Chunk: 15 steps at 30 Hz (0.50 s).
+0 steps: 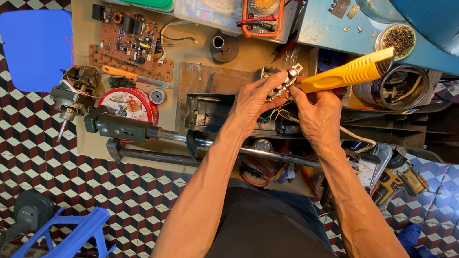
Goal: The person uses a yellow utility knife to scrape a small electronic component held in a bench vise, then uses an orange heat gun to apply heat to the same component. The person continues to manipulate the component and wires by hand.
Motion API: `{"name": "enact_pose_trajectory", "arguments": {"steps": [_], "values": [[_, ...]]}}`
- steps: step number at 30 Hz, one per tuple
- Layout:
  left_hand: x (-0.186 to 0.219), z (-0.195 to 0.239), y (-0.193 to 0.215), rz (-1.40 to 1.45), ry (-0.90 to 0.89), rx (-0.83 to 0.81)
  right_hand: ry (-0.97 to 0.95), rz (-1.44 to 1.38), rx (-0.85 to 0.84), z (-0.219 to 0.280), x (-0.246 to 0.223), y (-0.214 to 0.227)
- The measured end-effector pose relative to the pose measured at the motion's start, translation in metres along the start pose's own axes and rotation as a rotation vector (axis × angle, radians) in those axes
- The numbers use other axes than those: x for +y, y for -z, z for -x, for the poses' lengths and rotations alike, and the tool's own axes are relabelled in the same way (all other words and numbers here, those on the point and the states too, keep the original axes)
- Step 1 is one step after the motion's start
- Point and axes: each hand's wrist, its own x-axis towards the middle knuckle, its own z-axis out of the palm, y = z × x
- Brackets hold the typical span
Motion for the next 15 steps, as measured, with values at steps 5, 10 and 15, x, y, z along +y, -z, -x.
{"name": "enact_pose_trajectory", "arguments": {"steps": [5,10,15], "values": [[0.0031,0.0018,0.0001,-0.029,-0.006,-0.033,-0.046,0.041,-0.005,-0.0055,-0.0021,0.0012],[0.0053,0.0019,-0.0016,-0.024,0.01,-0.013,-0.072,-0.007,0.014,-0.0075,-0.0011,-0.0007],[0.0051,0.0012,-0.0018,-0.021,0.027,-0.016,-0.066,0.005,0.042,-0.0069,0.0031,-0.0025]]}}
